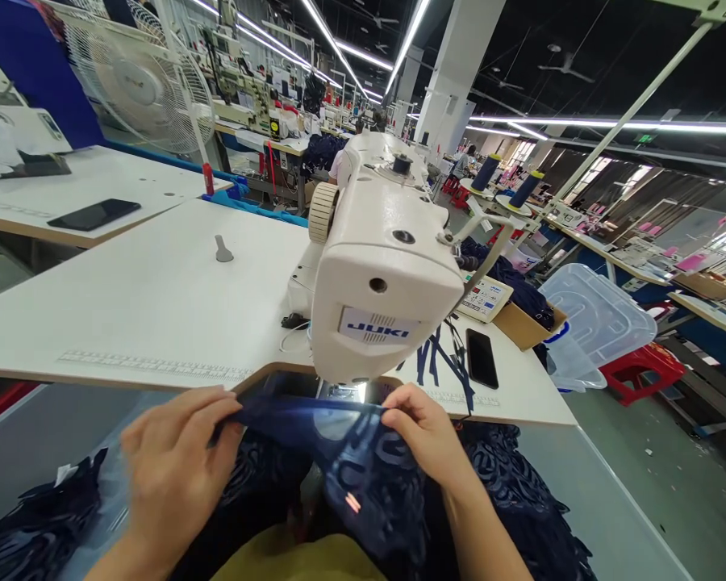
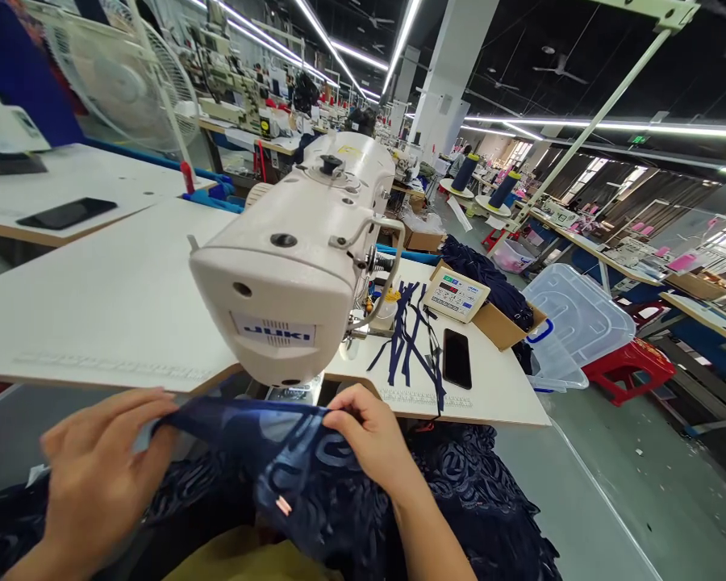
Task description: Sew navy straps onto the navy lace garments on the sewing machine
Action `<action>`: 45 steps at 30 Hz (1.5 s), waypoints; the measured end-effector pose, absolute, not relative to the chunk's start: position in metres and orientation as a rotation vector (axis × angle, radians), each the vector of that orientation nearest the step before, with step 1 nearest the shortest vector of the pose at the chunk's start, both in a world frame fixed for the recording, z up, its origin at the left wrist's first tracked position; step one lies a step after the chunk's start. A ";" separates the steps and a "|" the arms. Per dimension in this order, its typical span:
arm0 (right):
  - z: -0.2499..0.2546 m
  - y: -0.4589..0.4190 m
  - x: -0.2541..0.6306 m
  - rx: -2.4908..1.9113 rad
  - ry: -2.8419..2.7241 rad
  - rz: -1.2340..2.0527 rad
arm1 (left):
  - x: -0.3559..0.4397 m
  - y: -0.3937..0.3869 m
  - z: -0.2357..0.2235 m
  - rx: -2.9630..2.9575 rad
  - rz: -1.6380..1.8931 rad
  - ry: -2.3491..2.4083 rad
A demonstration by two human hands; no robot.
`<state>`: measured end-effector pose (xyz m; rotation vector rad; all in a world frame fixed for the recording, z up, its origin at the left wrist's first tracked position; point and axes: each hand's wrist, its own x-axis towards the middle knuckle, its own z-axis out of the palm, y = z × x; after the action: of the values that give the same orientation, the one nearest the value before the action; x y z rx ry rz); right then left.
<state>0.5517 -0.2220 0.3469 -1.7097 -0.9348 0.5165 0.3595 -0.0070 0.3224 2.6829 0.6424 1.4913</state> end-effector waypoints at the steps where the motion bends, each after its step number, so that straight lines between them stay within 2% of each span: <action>1: 0.349 -0.212 0.547 -1.781 -1.047 0.353 | 0.357 -0.002 0.322 2.713 1.466 0.745; 4: 0.344 -0.184 0.535 -1.969 -1.371 -0.162 | 0.359 -0.005 0.322 2.827 1.337 0.680; 6: 0.339 -0.173 0.531 -2.058 -1.478 -0.398 | 0.367 -0.018 0.321 2.922 1.263 0.253; 8: 0.336 -0.171 0.530 -2.062 -1.513 -0.474 | 0.379 -0.033 0.321 2.967 1.187 -0.191; 11: 0.335 -0.178 0.532 -1.998 -1.385 -0.263 | 0.394 -0.048 0.320 2.984 1.085 -0.425; 15: 0.335 -0.191 0.538 -1.868 -1.047 0.274 | 0.400 -0.053 0.317 2.968 1.038 -0.389; 17: 0.334 -0.193 0.541 -1.827 -0.990 0.375 | 0.399 -0.055 0.316 2.969 1.086 -0.305; 27: 0.337 -0.176 0.553 -1.953 -1.078 0.017 | 0.398 -0.059 0.321 2.956 1.149 0.000; 45: 0.345 -0.171 0.555 -1.994 -1.174 0.027 | 0.396 -0.061 0.319 2.965 1.116 0.071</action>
<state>0.5549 -0.1709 0.3447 -1.9941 -1.1736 0.0275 0.3963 -0.0606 0.3194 2.9651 0.0708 1.1160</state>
